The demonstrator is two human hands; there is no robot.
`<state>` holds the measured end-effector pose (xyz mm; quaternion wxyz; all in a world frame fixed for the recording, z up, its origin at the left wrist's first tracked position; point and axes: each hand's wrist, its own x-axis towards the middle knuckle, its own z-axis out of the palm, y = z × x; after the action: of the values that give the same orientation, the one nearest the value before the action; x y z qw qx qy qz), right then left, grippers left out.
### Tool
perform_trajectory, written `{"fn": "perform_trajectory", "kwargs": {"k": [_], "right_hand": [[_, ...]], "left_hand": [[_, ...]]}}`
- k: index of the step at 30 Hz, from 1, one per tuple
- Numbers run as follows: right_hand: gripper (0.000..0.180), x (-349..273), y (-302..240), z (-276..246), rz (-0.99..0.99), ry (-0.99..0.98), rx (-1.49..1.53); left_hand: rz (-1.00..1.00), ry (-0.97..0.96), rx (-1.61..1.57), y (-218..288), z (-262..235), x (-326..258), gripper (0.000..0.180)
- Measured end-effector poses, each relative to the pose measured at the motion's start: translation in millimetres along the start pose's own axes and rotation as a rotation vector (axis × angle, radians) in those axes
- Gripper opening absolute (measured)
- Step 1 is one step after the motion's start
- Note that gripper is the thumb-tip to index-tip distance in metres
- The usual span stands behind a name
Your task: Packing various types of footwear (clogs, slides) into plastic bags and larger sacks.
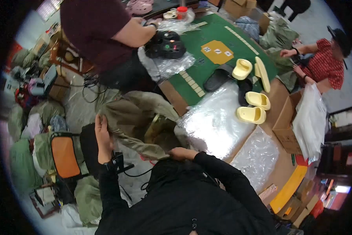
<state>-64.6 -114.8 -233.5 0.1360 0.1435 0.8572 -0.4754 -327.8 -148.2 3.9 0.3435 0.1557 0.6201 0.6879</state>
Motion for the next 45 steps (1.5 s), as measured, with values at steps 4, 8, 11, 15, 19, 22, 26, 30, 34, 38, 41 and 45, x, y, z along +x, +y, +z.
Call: {"fn": "perform_trajectory", "kwargs": {"k": [4, 8, 11, 15, 19, 22, 26, 30, 34, 38, 41, 45], "right_hand": [[0.027, -17, -20, -39, 0.022, -0.023, 0.203], [0.031, -45, -9, -45, 0.118, -0.148, 0.233], [0.038, -78, 4, -46, 0.094, 0.209, 0.525], [0.043, -132, 29, -74, 0.281, 0.799, 0.780], [0.050, -192, 78, -104, 0.597, 1.255, 0.662], [0.050, -228, 127, -117, 0.697, 1.444, 0.522], [0.055, -251, 148, -149, 0.846, 1.560, 0.405], [0.059, -262, 181, -172, 0.845, 1.592, 0.499], [0.069, -266, 208, -198, 0.956, 1.479, 0.749], [0.074, -277, 260, -200, 0.845, 1.581, 0.914], [0.075, -267, 277, -212, 1.202, 1.471, 0.836], [0.070, -275, 289, -200, 1.284, 1.475, 0.747]], "left_hand": [[0.295, -0.040, 0.679, -26, -1, 14, 0.051], [0.281, -0.342, 1.385, -47, 13, 34, 0.067], [0.098, -0.599, 1.667, -44, 44, 29, 0.064], [0.508, -0.556, 2.103, -64, 76, 18, 0.057], [0.814, -0.678, 1.760, -78, 146, -13, 0.046], [0.892, -1.233, 1.364, -126, 188, -26, 0.039], [0.969, -1.551, 1.393, -224, 203, -45, 0.038], [1.066, -1.515, 1.628, -271, 204, -59, 0.035], [1.107, -1.479, 1.577, -303, 189, -54, 0.035], [1.041, -1.567, 1.525, -311, 189, -50, 0.039], [0.902, -1.555, 1.534, -306, 190, -52, 0.041], [0.834, -1.621, 1.635, -303, 195, -61, 0.042]]}}
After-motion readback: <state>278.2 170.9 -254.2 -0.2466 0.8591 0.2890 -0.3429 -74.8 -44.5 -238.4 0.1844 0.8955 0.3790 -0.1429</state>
